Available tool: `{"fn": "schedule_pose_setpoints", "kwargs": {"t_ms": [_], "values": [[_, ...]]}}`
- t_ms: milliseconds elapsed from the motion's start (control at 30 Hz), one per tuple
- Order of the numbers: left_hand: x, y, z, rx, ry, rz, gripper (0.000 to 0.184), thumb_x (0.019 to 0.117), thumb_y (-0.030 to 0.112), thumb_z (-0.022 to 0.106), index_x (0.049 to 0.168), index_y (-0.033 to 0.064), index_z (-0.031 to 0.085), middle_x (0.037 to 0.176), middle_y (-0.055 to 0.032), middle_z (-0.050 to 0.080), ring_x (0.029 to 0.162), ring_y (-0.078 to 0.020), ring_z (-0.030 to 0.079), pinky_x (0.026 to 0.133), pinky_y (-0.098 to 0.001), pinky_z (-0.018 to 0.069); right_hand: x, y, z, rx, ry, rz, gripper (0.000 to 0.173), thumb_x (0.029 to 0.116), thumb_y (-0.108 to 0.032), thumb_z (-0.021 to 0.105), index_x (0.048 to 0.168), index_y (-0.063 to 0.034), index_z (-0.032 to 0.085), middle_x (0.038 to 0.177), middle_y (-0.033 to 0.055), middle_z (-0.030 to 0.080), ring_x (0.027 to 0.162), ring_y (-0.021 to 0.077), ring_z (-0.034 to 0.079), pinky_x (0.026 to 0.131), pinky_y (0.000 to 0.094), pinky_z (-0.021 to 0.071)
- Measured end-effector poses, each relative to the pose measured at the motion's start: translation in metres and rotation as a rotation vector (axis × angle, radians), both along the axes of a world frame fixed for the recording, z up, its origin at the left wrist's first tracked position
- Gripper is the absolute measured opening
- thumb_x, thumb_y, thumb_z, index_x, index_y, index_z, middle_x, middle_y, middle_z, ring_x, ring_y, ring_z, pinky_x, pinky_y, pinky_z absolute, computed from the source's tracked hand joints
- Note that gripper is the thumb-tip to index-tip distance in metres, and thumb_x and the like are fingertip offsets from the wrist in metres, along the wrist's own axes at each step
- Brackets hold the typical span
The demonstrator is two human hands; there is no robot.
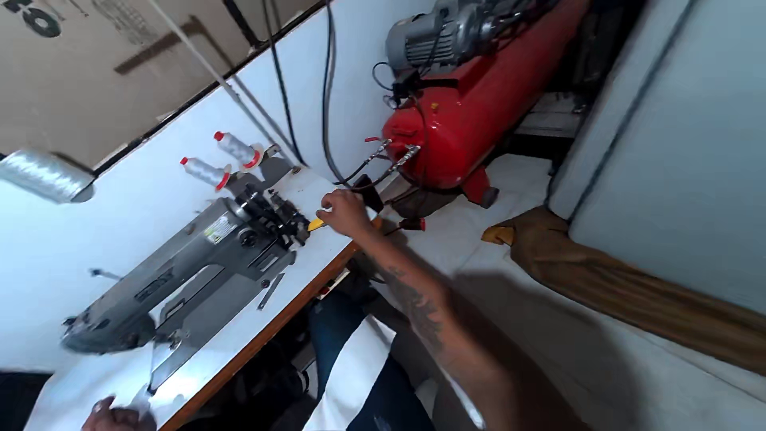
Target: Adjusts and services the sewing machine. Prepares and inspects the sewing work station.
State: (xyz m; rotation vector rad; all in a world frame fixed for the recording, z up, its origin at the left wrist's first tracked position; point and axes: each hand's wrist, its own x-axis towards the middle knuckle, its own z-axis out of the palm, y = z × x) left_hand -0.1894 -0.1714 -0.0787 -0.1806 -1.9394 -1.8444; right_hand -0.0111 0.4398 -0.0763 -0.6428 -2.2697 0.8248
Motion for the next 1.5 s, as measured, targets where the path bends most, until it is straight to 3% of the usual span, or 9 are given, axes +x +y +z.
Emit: {"fn": "schedule_pose_setpoints", "kwargs": {"t_ms": [67, 133, 300, 500, 767, 1000, 1167, 1333, 1500], "values": [[0.011, 0.01, 0.003, 0.004, 0.008, 0.03, 0.02, 0.108, 0.026, 0.049, 0.111, 0.0108, 0.062, 0.064, 0.0103, 0.052, 0.049, -0.0009, 0.048, 0.047, -0.0208, 0.0464, 0.004, 0.007, -0.003, 0.063, -0.042, 0.178, 0.039, 0.0803, -0.056, 0.077, 0.103, -0.0242, 0.077, 0.114, 0.0036, 0.07, 0.119, 0.0284, 0.06, 0.1, 0.067, 0.0439], [0.013, 0.013, 0.012, 0.019, 0.013, 0.023, 0.02, 0.1064, 0.022, 0.053, 0.112, 0.006, 0.065, 0.064, 0.0077, 0.055, 0.049, -0.0024, 0.049, 0.046, -0.0223, 0.0478, 0.0, 0.014, -0.004, 0.157, -0.054, 0.303, 0.039, 0.0766, -0.051, 0.083, 0.105, -0.025, 0.076, 0.119, 0.0028, 0.069, 0.12, 0.0272, 0.061, 0.098, 0.0652, 0.0476], [0.0, 0.004, 0.012, 0.004, -0.066, -0.008, 0.023, 0.1059, 0.023, 0.056, 0.109, 0.0048, 0.07, 0.059, 0.0017, 0.051, 0.046, -0.0088, 0.045, 0.046, -0.0289, 0.0455, -0.002, 0.009, -0.002, 0.177, -0.019, 0.219, 0.029, 0.0877, -0.03, 0.082, 0.109, -0.0131, 0.074, 0.116, 0.0126, 0.07, 0.11, 0.0362, 0.065, 0.093, 0.0658, 0.0525], [-0.013, -0.007, -0.002, 0.151, -0.073, 0.032, 0.024, 0.1052, 0.028, 0.059, 0.109, 0.008, 0.071, 0.06, -0.0014, 0.05, 0.046, -0.012, 0.044, 0.045, -0.0311, 0.0438, -0.003, -0.006, 0.008, 0.186, -0.063, 0.134, 0.034, 0.0896, -0.032, 0.08, 0.114, -0.0085, 0.074, 0.115, 0.0233, 0.068, 0.107, 0.0474, 0.063, 0.09, 0.075, 0.0477], [0.0, -0.005, -0.007, 0.145, -0.141, 0.027, 0.031, 0.1037, 0.043, 0.058, 0.116, 0.0171, 0.07, 0.065, -0.0021, 0.052, 0.047, -0.0118, 0.042, 0.045, -0.03, 0.0409, 0.0, -0.014, 0.014, 0.106, -0.115, 0.19, 0.037, 0.0933, -0.025, 0.076, 0.118, 0.0009, 0.07, 0.116, 0.0319, 0.065, 0.108, 0.0496, 0.063, 0.095, 0.0728, 0.0461], [0.009, -0.003, 0.0, 0.152, -0.175, 0.003, 0.029, 0.1019, 0.047, 0.061, 0.114, 0.0219, 0.071, 0.063, -0.0027, 0.051, 0.045, -0.0121, 0.04, 0.044, -0.0291, 0.0386, -0.003, -0.007, 0.007, 0.101, -0.146, 0.178, 0.038, 0.0963, -0.031, 0.071, 0.116, 0.0013, 0.07, 0.112, 0.0309, 0.067, 0.103, 0.0469, 0.064, 0.092, 0.0696, 0.0484], [-0.006, -0.002, -0.002, 0.228, -0.121, -0.011, 0.026, 0.1023, 0.034, 0.064, 0.109, 0.0109, 0.072, 0.067, -0.0048, 0.054, 0.049, -0.0132, 0.043, 0.046, -0.0305, 0.0399, -0.007, 0.001, 0.0, 0.147, -0.139, 0.158, 0.042, 0.0958, -0.037, 0.07, 0.115, -0.0003, 0.071, 0.116, 0.0309, 0.066, 0.108, 0.0479, 0.064, 0.094, 0.0705, 0.0474], [0.002, -0.003, 0.003, 0.154, -0.147, 0.0, 0.029, 0.102, 0.041, 0.063, 0.11, 0.0145, 0.072, 0.067, -0.0042, 0.056, 0.05, -0.0137, 0.045, 0.049, -0.0317, 0.0423, -0.009, 0.006, -0.004, 0.176, -0.142, 0.154, 0.043, 0.0956, -0.04, 0.069, 0.116, -0.002, 0.071, 0.118, 0.03, 0.066, 0.111, 0.048, 0.063, 0.096, 0.0713, 0.0467], [-0.005, -0.003, 0.0, 0.215, -0.115, -0.017, 0.026, 0.1021, 0.034, 0.065, 0.108, 0.0098, 0.073, 0.068, -0.0057, 0.057, 0.051, -0.0144, 0.046, 0.05, -0.0317, 0.0427, -0.01, 0.006, -0.005, 0.153, -0.153, 0.129, 0.044, 0.0943, -0.043, 0.07, 0.114, -0.0034, 0.071, 0.115, 0.0292, 0.067, 0.108, 0.0476, 0.064, 0.094, 0.0723, 0.0467]]}}
